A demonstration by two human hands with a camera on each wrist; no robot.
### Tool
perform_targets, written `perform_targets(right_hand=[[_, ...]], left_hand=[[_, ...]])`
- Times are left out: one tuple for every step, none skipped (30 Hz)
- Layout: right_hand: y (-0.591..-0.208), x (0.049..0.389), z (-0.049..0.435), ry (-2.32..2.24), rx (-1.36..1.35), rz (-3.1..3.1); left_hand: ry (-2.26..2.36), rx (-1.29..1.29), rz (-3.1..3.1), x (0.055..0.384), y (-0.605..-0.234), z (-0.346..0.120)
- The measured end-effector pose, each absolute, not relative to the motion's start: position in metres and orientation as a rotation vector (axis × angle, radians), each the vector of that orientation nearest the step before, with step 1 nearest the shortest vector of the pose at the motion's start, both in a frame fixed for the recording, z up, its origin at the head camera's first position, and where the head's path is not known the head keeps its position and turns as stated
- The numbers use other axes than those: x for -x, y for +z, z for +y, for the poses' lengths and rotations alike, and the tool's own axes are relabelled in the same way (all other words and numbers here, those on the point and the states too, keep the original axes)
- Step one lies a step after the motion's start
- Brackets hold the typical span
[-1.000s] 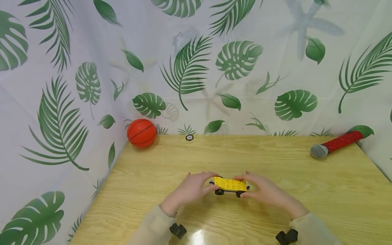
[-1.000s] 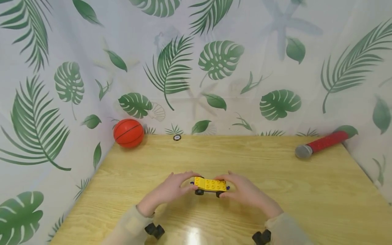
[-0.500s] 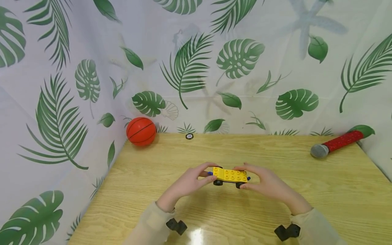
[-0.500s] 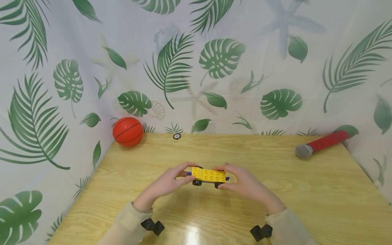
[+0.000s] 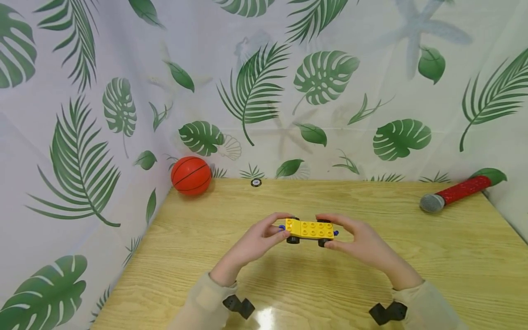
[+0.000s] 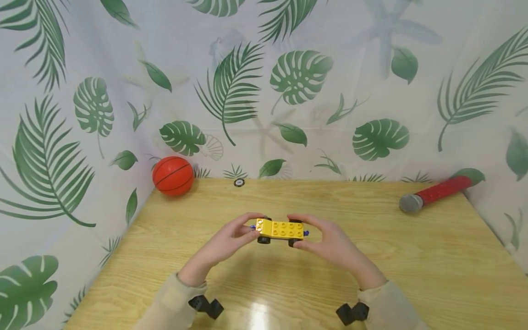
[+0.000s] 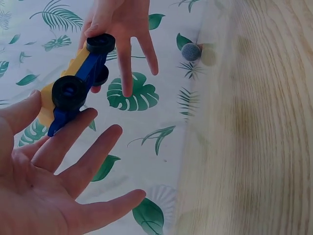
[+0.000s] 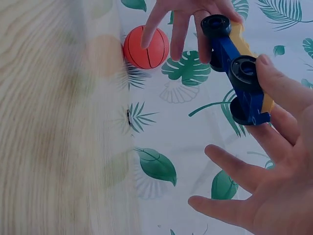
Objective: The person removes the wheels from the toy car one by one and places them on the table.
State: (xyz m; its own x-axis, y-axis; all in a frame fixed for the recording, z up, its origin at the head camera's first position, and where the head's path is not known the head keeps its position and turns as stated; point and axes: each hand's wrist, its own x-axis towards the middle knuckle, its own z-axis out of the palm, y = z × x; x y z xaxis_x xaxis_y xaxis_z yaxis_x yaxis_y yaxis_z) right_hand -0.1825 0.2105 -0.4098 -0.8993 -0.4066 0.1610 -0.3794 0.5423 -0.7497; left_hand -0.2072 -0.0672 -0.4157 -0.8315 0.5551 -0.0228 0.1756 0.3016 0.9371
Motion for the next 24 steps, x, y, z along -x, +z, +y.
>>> perform_targets(right_hand=[[-0.409, 0.183, 0.210, -1.337, 0.698, 2.721], [-0.409, 0.183, 0.210, -1.361, 0.701, 2.710], [-0.408, 0.183, 0.210, -1.382, 0.702, 2.704], [-0.408, 0.183, 0.209, -1.397, 0.702, 2.700], [-0.408, 0.183, 0.209, -1.414, 0.697, 2.695], [-0.408, 0.184, 0.208, -1.425, 0.688, 2.693], [-0.408, 0.184, 0.208, -1.440, 0.676, 2.689], [-0.408, 0.185, 0.207, -1.451, 0.665, 2.690], [-0.408, 0.185, 0.207, -1.462, 0.654, 2.689], [-0.408, 0.185, 0.206, -1.473, 0.645, 2.686], [-0.409, 0.186, 0.206, -1.487, 0.637, 2.682], [-0.409, 0.186, 0.205, -1.497, 0.630, 2.681], [-0.409, 0.186, 0.205, -1.507, 0.624, 2.681], [-0.409, 0.186, 0.205, -1.516, 0.618, 2.683], [-0.409, 0.186, 0.204, -1.532, 0.617, 2.681], [-0.409, 0.186, 0.204, -1.547, 0.621, 2.680], [-0.408, 0.186, 0.203, -1.561, 0.627, 2.678], [-0.408, 0.186, 0.202, -1.570, 0.635, 2.681], [-0.407, 0.186, 0.201, -1.582, 0.645, 2.680], [-0.407, 0.186, 0.200, -1.599, 0.657, 2.676], [-0.406, 0.186, 0.199, -1.619, 0.668, 2.666], [-0.406, 0.186, 0.198, -1.633, 0.672, 2.661], [-0.405, 0.186, 0.198, -1.646, 0.671, 2.655], [-0.405, 0.186, 0.197, -1.659, 0.670, 2.651]], left_hand=[[1.568, -0.647, 2.210, 0.207, -0.415, -0.067], [1.594, -0.637, 2.190, 0.207, -0.415, -0.067], [1.620, -0.625, 2.170, 0.207, -0.415, -0.067], [1.642, -0.616, 2.155, 0.207, -0.414, -0.067], [1.667, -0.607, 2.135, 0.207, -0.414, -0.067], [1.688, -0.595, 2.119, 0.207, -0.414, -0.067], [1.710, -0.584, 2.101, 0.207, -0.413, -0.067], [1.732, -0.577, 2.078, 0.207, -0.413, -0.066], [1.756, -0.568, 2.050, 0.207, -0.413, -0.066], [1.783, -0.564, 2.015, 0.208, -0.413, -0.066], [1.811, -0.557, 1.973, 0.208, -0.413, -0.066], [1.839, -0.551, 1.931, 0.208, -0.413, -0.066], [1.867, -0.550, 1.884, 0.209, -0.413, -0.066], [1.894, -0.552, 1.840, 0.209, -0.414, -0.065], [1.921, -0.551, 1.798, 0.209, -0.414, -0.065], [1.946, -0.552, 1.758, 0.209, -0.415, -0.065], [1.972, -0.551, 1.720, 0.209, -0.415, -0.065], [1.996, -0.551, 1.691, 0.210, -0.415, -0.065], [2.019, -0.550, 1.663, 0.210, -0.416, -0.065], [2.040, -0.543, 1.640, 0.210, -0.416, -0.065], [2.064, -0.534, 1.616, 0.210, -0.416, -0.065], [2.083, -0.527, 1.595, 0.210, -0.416, -0.065], [2.102, -0.520, 1.577, 0.210, -0.415, -0.065], [2.117, -0.512, 1.561, 0.210, -0.415, -0.065]])
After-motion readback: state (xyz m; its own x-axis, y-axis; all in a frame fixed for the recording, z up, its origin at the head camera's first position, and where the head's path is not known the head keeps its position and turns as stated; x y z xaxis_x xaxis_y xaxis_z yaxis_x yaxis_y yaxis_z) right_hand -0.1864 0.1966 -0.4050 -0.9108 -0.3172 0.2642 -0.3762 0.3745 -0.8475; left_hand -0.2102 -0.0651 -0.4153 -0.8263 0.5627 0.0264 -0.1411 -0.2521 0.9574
